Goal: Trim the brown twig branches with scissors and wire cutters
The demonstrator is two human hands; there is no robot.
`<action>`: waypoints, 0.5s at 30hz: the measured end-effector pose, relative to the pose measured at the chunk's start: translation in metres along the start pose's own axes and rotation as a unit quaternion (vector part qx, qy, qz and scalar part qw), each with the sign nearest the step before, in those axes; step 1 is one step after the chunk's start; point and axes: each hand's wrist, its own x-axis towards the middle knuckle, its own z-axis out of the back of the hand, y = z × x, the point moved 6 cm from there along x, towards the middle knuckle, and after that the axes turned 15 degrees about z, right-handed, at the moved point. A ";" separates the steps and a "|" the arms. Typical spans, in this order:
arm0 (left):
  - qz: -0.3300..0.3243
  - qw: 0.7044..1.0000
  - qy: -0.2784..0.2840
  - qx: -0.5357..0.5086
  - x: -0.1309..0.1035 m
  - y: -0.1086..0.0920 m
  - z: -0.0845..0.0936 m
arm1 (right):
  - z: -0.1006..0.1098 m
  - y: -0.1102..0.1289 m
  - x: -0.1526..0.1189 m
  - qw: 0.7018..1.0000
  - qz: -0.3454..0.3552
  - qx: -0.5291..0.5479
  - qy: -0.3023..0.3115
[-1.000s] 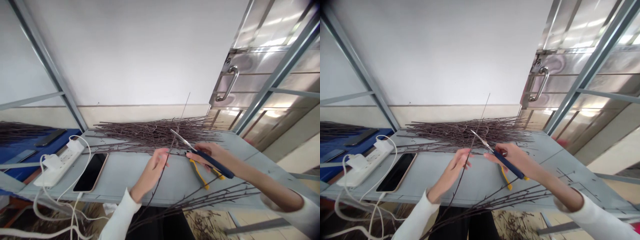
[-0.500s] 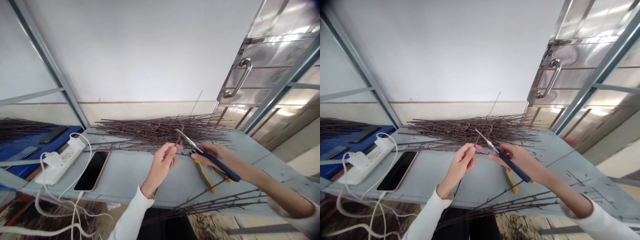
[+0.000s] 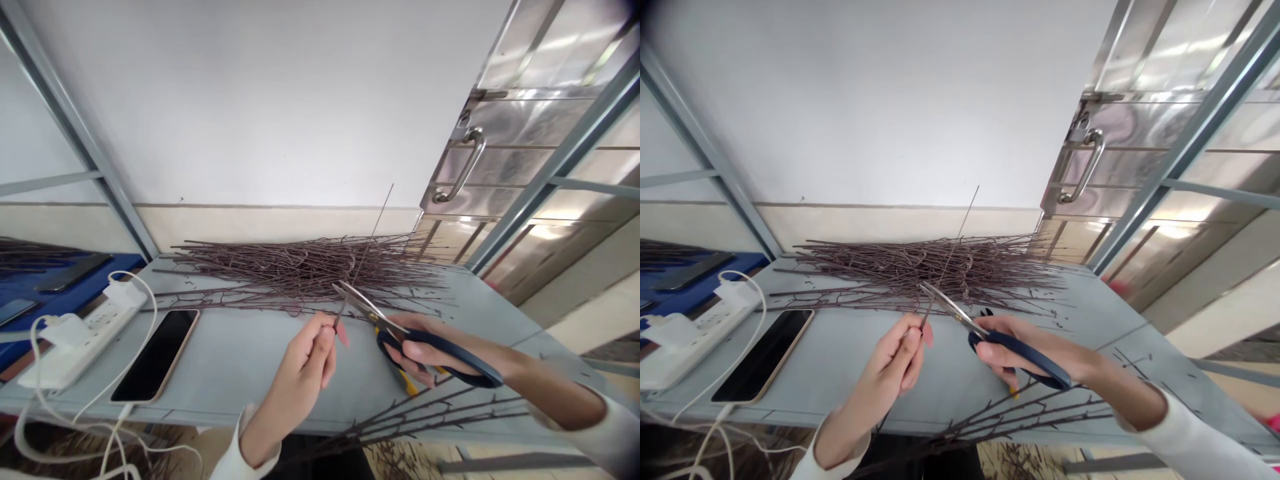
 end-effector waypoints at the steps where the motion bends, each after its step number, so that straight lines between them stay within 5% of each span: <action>1: 0.003 1.000 0.008 -0.012 -0.001 0.000 -0.001 | -0.001 0.001 0.000 1.000 0.000 0.012 0.004; 8: 0.015 0.998 0.035 -0.050 -0.005 0.000 -0.002 | -0.011 0.013 0.001 0.997 0.059 -0.018 0.036; 15: 0.032 0.999 0.006 -0.018 -0.008 -0.003 0.001 | -0.009 0.019 -0.002 0.990 0.035 -0.136 0.006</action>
